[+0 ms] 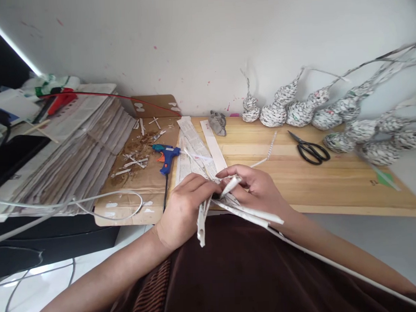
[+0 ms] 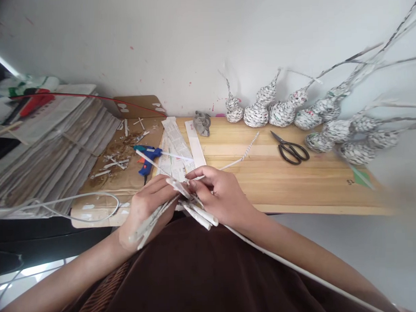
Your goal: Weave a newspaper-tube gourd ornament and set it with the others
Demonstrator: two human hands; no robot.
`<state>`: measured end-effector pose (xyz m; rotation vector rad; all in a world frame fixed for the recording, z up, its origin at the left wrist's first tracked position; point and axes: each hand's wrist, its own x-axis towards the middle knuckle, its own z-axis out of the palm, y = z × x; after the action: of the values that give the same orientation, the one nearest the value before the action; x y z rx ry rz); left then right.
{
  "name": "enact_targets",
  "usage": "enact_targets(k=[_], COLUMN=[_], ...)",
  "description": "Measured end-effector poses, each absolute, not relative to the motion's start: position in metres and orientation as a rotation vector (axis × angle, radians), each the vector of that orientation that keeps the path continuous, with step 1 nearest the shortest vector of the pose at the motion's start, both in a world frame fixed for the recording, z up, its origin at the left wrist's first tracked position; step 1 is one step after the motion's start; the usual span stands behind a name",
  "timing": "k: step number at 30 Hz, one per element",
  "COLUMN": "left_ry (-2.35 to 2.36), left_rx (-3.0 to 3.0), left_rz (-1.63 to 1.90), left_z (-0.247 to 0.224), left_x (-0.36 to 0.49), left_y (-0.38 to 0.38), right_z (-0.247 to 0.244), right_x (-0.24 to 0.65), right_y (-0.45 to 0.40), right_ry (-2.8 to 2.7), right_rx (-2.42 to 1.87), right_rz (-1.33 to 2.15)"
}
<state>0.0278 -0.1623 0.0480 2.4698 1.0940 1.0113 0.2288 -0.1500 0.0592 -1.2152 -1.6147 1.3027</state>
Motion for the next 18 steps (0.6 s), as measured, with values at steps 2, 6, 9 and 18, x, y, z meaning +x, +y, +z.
enact_targets(k=[2, 6, 9, 18], left_ry=[1.169, 1.300, 1.291, 1.038], left_rx=[2.412, 2.255, 2.203, 2.242], left_rz=[1.096, 1.206, 1.225, 1.210], left_z=[0.041, 0.035, 0.037, 0.033], left_x=[0.027, 0.028, 0.028, 0.020], left_y=[-0.161, -0.157, -0.154, -0.150], right_z=[0.051, 0.034, 0.026, 0.029], right_x=[0.229, 0.228, 0.227, 0.229], right_y=[-0.152, -0.153, -0.152, -0.152], right_ry=[-1.555, -1.454, -1.385, -1.408], right_rx=[-1.153, -1.021, -0.952, -0.987], right_rz=[1.330, 1.355, 1.390, 1.410])
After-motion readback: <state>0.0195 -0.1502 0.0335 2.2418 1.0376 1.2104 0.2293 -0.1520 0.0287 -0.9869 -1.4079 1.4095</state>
